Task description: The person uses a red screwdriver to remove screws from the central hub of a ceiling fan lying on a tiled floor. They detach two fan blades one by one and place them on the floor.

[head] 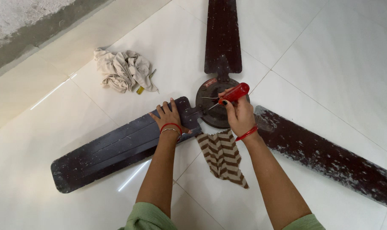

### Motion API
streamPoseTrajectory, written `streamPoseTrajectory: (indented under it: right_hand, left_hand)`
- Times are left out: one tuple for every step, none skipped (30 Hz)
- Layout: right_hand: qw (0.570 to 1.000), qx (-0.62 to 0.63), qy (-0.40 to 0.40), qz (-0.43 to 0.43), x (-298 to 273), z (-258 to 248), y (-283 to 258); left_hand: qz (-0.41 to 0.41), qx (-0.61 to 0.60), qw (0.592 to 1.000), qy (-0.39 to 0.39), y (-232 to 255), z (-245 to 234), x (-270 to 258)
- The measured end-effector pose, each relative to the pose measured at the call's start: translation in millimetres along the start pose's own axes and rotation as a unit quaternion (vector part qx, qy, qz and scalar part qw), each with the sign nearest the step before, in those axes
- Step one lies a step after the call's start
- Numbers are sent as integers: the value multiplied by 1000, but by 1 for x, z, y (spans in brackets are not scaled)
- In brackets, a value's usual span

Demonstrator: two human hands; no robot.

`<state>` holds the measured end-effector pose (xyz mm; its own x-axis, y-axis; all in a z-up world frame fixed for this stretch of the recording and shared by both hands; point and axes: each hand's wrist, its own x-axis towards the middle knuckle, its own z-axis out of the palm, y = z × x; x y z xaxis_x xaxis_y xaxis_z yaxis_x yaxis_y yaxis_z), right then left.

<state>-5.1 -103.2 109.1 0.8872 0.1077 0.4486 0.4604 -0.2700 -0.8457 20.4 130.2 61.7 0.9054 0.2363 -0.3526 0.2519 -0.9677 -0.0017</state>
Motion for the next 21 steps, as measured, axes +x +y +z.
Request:
streamPoseTrajectory:
  right_hand:
    - [1000, 9, -2, -6, 0, 0, 0]
    - [1000, 18, -4, -12, 1, 0, 1]
    - [999, 27, -6, -18, 1, 0, 2]
    - [999, 27, -6, -18, 1, -1, 2]
    - [999, 27, -5, -17, 1, -1, 3]
    - [999, 27, -4, -17, 1, -1, 4]
    - [999, 30, -3, -23, 2, -2, 5]
    - [999, 34, -1, -28, 1, -2, 6]
    - [999, 37, 0, -34, 1, -1, 7]
    - [999, 32, 1, -28, 1, -1, 8]
    - [999, 26, 3, -22, 0, -2, 9]
    - [1000, 20, 5, -17, 1, -2, 10]
    - [999, 22, 5, -25, 1, -3, 10]
    - [999, 24, 5, -32, 1, -3, 11]
    - [999, 26, 5, -39, 2, -4, 11]
    - [999, 27, 3, -38, 2, -4, 12]
    - [999, 29, 1, -37, 3, -5, 12]
    - [999, 30, 0, -35, 3, -5, 13]
    - [999, 36, -2, -36, 2, -5, 13]
    - [999, 41, -2, -36, 2, -5, 13]
    - [998, 46, -3, -36, 1, -5, 13]
  left_hand:
    - [0, 1, 1000, 1, 0, 0, 0]
    - [-1, 1, 1000, 2, 0, 0, -1]
    - [-1, 1, 1000, 2, -1, 0, -1]
    - [-1, 0, 1000, 2, 0, 0, -1]
    - [0, -1, 1000, 2, -1, 0, -1]
    - [1, -1, 1000, 3, 0, 0, -1]
    - [3, 0, 1000, 5, 0, 0, 0]
    - [4, 0, 1000, 7, -1, 1, 0]
    - [4, 0, 1000, 8, -1, 1, 1]
    - [4, -1, 1000, 10, -1, 2, 1]
    - [4, -2, 1000, 12, -1, 3, 1]
    - [3, -1, 1000, 10, -1, 3, 1]
    - [3, 1, 1000, 9, -1, 3, 1]
    - [2, 2, 1000, 8, 0, 3, 1]
    - [2, 1, 1000, 5, 0, 2, 2]
    - [2, 1, 1000, 1, 0, 2, 2]
    - [2, 0, 1000, -2, 0, 2, 2]
    - [2, -1, 1000, -1, 0, 1, 1]
    - [1, -2, 1000, 0, 0, 1, 1]
    - [1, -2, 1000, 1, 0, 1, 1]
    - [2, 0, 1000, 2, -1, 1, 1]
